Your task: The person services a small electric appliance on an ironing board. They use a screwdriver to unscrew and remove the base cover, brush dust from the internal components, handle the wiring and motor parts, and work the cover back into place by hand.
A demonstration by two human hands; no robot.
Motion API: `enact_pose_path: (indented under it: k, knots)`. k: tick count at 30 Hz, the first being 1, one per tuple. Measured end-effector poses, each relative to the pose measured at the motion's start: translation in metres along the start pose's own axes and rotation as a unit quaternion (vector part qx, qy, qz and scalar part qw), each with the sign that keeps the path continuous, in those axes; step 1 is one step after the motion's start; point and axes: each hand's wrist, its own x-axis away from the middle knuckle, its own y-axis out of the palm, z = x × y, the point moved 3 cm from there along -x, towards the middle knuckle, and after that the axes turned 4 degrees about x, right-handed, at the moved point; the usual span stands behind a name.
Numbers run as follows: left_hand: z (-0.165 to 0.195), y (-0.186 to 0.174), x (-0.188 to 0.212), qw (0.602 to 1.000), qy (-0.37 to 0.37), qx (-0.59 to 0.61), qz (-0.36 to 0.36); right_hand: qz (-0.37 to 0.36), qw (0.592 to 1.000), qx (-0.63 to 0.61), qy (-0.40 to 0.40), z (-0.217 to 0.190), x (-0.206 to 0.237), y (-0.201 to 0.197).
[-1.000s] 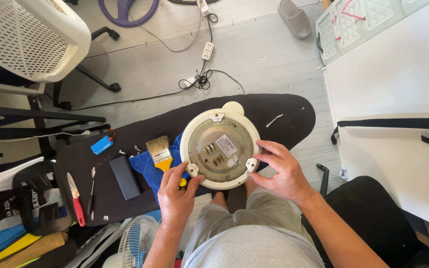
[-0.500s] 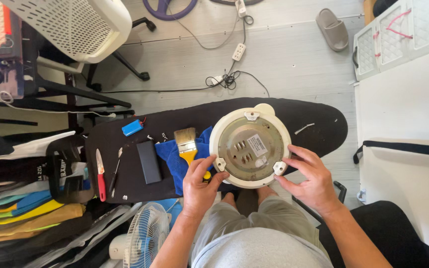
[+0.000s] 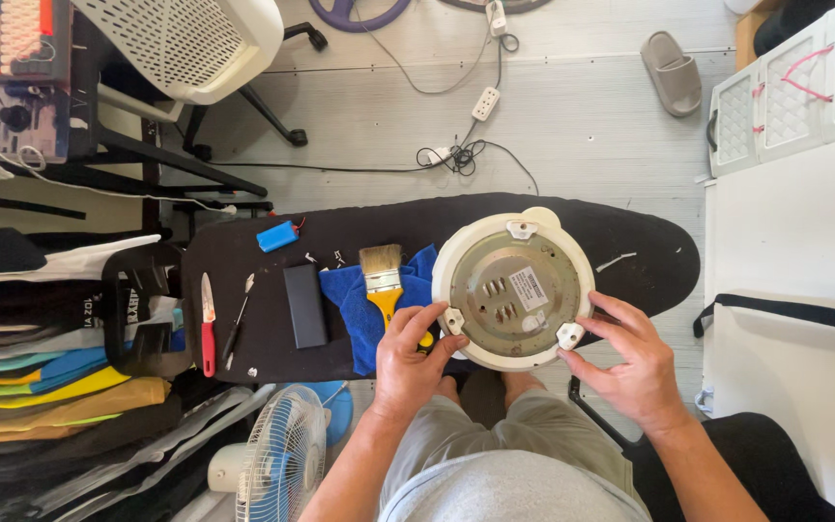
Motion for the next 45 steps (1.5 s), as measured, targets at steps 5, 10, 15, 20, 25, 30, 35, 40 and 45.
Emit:
enact_pose_path:
  k: [5,10,15,20,25,30,35,40,45]
  knots:
    - [0.0,-0.001,-0.001,1.0,0.008,0.004,0.006,0.003,1.0,0.011,-0.009,-0.001,-0.001,0.001]
    - [0.0,0.0,-0.005,1.0,0.013,-0.004,-0.001,0.014,1.0,-0.003,-0.005,0.0,-0.002,0.002]
    - [-0.001,0.001,-0.008,1.0,-0.006,-0.01,-0.013,0.011,0.999,-0.03,0.008,0.002,-0.001,0.004]
    - [0.003,0.001,-0.01,1.0,-0.006,-0.014,-0.013,0.014,0.999,-0.041,0.009,0.003,0.0,0.007]
    - [0.003,0.001,-0.011,1.0,-0.008,-0.01,-0.014,0.001,0.998,-0.058,0.03,0.006,0.001,0.008]
    - [-0.004,0.003,-0.01,1.0,-0.012,0.001,-0.006,0.002,0.998,-0.051,0.029,0.008,0.002,0.01]
    - [-0.01,0.004,-0.009,1.0,0.004,0.002,-0.001,0.011,0.998,-0.053,0.02,0.007,0.001,0.011]
    - [-0.013,0.005,-0.008,1.0,0.003,0.013,0.002,0.008,0.998,-0.058,0.029,0.005,0.001,0.011]
    - [-0.01,0.005,-0.007,1.0,0.001,-0.004,0.002,0.014,0.998,-0.058,0.016,0.005,-0.002,0.007]
